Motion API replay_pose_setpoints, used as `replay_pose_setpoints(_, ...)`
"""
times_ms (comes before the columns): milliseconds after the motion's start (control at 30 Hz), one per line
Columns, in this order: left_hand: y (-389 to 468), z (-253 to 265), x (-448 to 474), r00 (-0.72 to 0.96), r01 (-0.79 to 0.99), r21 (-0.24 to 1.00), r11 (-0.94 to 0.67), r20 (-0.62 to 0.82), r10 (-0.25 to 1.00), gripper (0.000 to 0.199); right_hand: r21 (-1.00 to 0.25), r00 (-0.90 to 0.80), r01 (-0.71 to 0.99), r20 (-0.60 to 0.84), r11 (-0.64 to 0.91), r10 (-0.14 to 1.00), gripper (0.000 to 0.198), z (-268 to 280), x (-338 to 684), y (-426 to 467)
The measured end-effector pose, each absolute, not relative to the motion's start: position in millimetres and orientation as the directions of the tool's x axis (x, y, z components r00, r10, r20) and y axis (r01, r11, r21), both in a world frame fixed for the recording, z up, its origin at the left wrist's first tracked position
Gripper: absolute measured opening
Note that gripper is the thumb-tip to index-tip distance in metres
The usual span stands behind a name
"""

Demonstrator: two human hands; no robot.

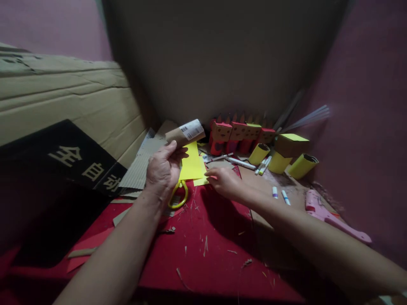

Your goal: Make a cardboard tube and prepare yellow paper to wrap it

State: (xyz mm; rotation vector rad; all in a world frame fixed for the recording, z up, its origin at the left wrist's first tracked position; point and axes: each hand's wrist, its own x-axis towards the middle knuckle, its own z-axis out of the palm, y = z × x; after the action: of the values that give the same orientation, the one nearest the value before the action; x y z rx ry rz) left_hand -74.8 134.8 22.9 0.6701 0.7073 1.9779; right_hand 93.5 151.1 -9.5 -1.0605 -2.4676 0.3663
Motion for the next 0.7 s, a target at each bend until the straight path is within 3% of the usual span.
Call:
replay_pose_setpoints(67, 131, 18, -65, -0.357, -0.543, 0.740, -0.398, 0.225, 0.907, 0.003, -0.714, -0.519, 0.471, 0.250, 0.518, 0.817, 0.018, 1, 115, 143)
replay_pose_setpoints(133, 124, 12, -53, -0.222, -0.474, 0.810, -0.345, 0.269, 0.937, 0.012, -0.947, -0.363, 0.170, 0.197, 0.273, 0.911, 0.029, 9, 137, 137)
replay_pose_setpoints(200, 117, 5, -42, -0.067, -0.366, 0.884, -0.293, 0.289, 0.955, 0.021, -0.990, -0.342, -0.105, 0.121, 0.091, 0.932, 0.041, 13, 156, 132)
replay_pose_setpoints(300, 105, -4, -29, 0.120, -0.166, 0.944, -0.285, 0.306, 0.944, 0.028, -0.969, -0.378, -0.243, 0.066, -0.030, 0.923, 0.037, 10, 174, 127)
replay_pose_setpoints(400, 98, -11, -20, 0.275, -0.043, 0.983, -0.178, 0.183, 0.944, 0.027, -0.968, -0.334, -0.249, 0.050, -0.037, 0.941, 0.032, 2, 181, 124)
replay_pose_setpoints(533, 96, -21, -11, 0.442, -0.168, 0.979, 0.119, -0.033, 0.897, 0.034, -0.980, -0.295, -0.101, 0.195, 0.172, 0.935, 0.031, -8, 184, 118)
replay_pose_setpoints(633, 97, -25, -7, 0.462, -0.240, 0.956, 0.166, -0.038, 0.886, 0.033, -0.922, -0.315, 0.046, 0.352, 0.385, 0.881, 0.031, -15, 183, 114)
replay_pose_setpoints(700, 97, -25, -6, 0.443, -0.218, 0.965, 0.142, -0.031, 0.896, 0.035, -0.915, -0.270, 0.041, 0.376, 0.401, 0.886, 0.036, -18, 182, 111)
